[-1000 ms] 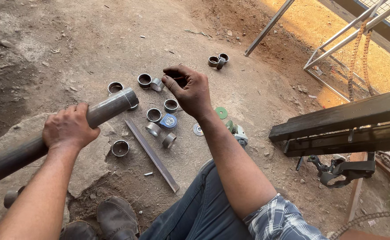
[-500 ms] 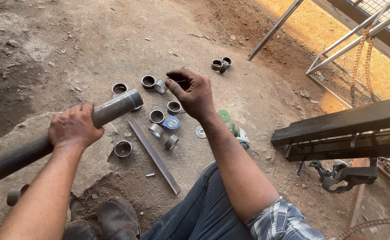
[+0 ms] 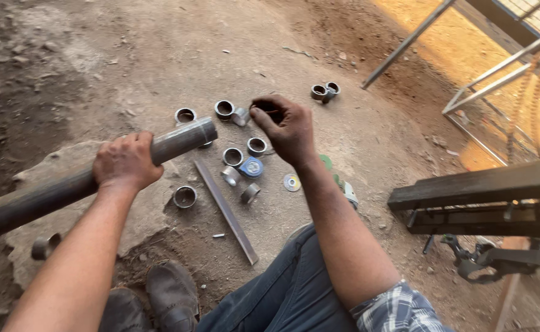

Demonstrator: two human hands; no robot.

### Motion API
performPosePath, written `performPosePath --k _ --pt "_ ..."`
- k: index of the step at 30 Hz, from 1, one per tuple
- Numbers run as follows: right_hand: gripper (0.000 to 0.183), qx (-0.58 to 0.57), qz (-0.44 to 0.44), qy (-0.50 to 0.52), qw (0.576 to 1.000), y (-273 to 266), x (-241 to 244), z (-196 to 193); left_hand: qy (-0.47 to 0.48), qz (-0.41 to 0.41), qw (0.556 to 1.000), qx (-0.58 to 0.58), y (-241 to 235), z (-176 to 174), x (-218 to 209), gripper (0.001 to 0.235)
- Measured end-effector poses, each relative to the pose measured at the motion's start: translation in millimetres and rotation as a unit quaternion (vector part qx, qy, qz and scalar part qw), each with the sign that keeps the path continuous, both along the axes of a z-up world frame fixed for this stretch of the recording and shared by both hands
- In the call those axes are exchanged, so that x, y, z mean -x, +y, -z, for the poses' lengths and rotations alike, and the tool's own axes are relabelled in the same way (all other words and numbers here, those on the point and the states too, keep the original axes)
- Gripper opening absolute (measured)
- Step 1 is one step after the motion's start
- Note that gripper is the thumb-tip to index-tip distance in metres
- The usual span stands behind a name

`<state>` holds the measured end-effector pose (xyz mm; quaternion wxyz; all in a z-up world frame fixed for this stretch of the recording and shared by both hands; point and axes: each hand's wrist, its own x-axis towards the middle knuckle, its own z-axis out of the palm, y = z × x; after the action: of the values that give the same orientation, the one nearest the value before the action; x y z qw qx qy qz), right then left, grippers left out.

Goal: The person files the edge of a metal pipe with a hand file, slides several metal rings onto the pipe, and then fits two couplers together to check their alignment.

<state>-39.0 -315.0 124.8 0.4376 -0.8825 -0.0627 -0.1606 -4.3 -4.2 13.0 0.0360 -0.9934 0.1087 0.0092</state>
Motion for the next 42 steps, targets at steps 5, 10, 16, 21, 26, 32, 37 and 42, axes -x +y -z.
performPosePath --k 5,10,16,21,26,32,37,42 --pt "0.022 -0.032 -0.012 -0.013 0.999 2.5 3.2 -2.9 0.013 0.001 1.000 0.002 -0.4 -1.0 -2.7 0.045" --pt "0.020 -0.001 -0.004 -0.016 1.000 2.9 1.5 -1.1 0.020 -0.005 1.000 0.014 1.5 -0.9 -1.6 0.048" --pt "0.020 0.009 -0.007 -0.022 1.000 2.3 0.3 0.5 0.003 0.002 1.000 -0.008 0.7 -2.5 -0.4 0.046" --pt "0.020 -0.001 -0.014 -0.020 1.000 2.1 0.5 2.0 0.006 0.008 1.000 -0.007 1.8 -1.3 -0.9 0.045" --pt "0.020 0.011 -0.012 -0.023 1.000 2.2 0.6 1.7 0.013 0.003 1.000 0.000 1.4 -1.0 -1.3 0.047" --pt "0.021 -0.001 -0.013 -0.016 1.000 1.9 0.5 3.1 0.007 0.006 1.000 -0.004 1.1 0.9 -1.7 0.046" --pt "0.021 0.011 -0.009 -0.019 1.000 1.8 0.4 2.0 0.012 0.004 1.000 0.002 1.2 0.9 -1.7 0.049" --pt "0.021 -0.003 -0.009 -0.009 1.000 2.7 1.0 1.3 0.015 0.002 1.000 0.002 0.5 -0.6 -1.1 0.047"
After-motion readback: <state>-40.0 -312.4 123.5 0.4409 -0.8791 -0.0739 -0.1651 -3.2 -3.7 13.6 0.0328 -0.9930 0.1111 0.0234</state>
